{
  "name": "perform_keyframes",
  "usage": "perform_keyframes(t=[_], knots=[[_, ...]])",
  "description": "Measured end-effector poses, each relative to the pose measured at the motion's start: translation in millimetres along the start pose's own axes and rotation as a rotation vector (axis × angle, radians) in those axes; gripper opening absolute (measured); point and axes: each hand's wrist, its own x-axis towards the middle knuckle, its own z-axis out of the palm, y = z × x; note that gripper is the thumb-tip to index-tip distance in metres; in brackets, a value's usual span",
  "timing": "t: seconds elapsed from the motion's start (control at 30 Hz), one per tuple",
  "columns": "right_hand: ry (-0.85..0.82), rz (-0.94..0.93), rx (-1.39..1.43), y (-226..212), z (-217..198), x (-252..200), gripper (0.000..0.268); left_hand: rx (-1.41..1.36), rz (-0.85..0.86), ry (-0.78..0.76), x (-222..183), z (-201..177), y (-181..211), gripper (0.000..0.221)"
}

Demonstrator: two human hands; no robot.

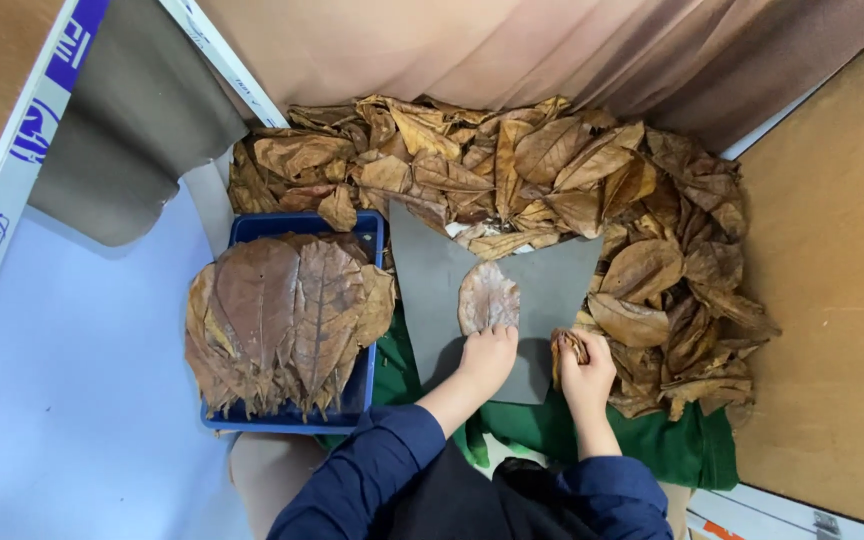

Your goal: A person picks up dried leaves from a pile, smooths them out on a grey board, and stacks them neatly into a blue plastic bin.

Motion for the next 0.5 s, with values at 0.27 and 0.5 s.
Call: perform_keyframes(t=[0.27,0.5], knots=[[0.038,-0.016,0.094,0.9,4.7,2.7,0.021,-0.730,-0.402,0.075,25.1,-151.7,-39.7,0.005],[-0.031,0.094,0.115,0.9,3.9,5.1,0.019,-1.111,-0.750,-0.076,-33.9,-121.4,-30.7,0.021]])
